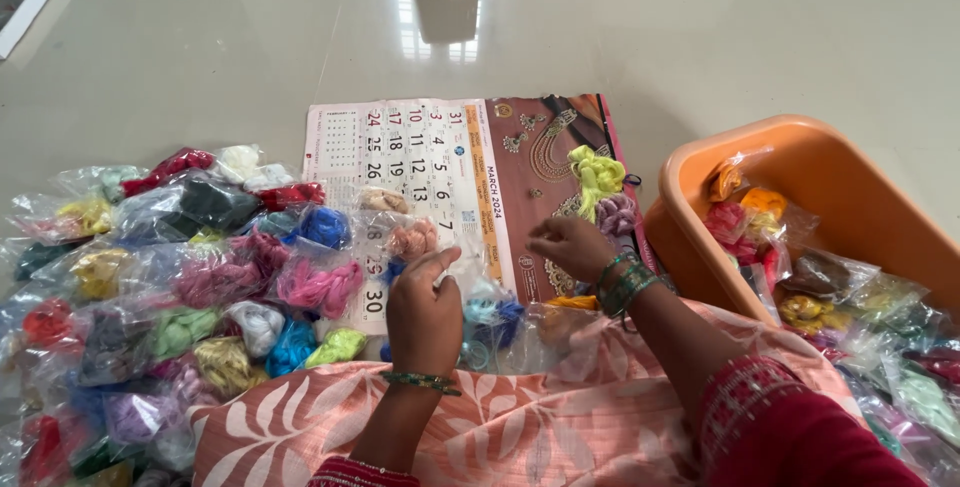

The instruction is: The person sits on the floor and picks up small skeins of colorful yarn one at a time, stretching and folding each skein by hand. They place the skeins into small clear plastic bags and set the bagged skeins in a pile beside an orange tub.

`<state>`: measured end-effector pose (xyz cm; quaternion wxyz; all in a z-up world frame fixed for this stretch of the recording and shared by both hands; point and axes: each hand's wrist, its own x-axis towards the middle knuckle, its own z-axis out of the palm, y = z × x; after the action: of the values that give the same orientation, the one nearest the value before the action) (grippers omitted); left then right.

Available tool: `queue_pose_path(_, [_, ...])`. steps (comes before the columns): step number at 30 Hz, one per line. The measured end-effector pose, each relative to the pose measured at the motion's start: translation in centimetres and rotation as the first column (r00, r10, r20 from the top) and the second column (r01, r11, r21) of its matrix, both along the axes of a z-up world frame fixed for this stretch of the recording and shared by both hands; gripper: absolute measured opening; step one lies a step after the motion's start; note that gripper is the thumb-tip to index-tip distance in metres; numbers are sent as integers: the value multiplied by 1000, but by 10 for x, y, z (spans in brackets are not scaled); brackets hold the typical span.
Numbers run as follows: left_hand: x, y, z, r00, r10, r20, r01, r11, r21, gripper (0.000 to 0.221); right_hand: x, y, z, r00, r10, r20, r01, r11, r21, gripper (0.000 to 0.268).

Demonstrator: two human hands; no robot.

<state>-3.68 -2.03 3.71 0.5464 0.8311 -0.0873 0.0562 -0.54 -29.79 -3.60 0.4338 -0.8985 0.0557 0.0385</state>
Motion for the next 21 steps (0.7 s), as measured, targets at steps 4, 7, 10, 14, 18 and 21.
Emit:
queue_pose_path(4, [3,1,-5,992,19,127,-21,1000,12,33,28,-46,-35,989,49,-139,-79,973,-217,41])
queue_pose_path(7, [0,1,-4,995,21,97,-24,999,26,35,40,-61,-33,999,-41,17,45,928,-371,46])
queue_pose_path(10, [3,1,-1,995,16,96,-24,996,81,34,57,-76,-35,980,-149,133,198,823,-533,49])
queue_pose_path(14, [3,-2,-3,999,34,-41,-31,997,71,35,75,-89,-43,964,-152,217,260,705,-660,69])
queue_pose_path(18, [6,-9,-8,994,29,-107,-19,996,87,34,94,-106,-48,972,-197,131,235,732,-640,82])
queue_pose_path(21, [7,-12,-14,994,15,-108,-4,995,102,35,110,-121,-62,980,-199,27,172,765,-621,84])
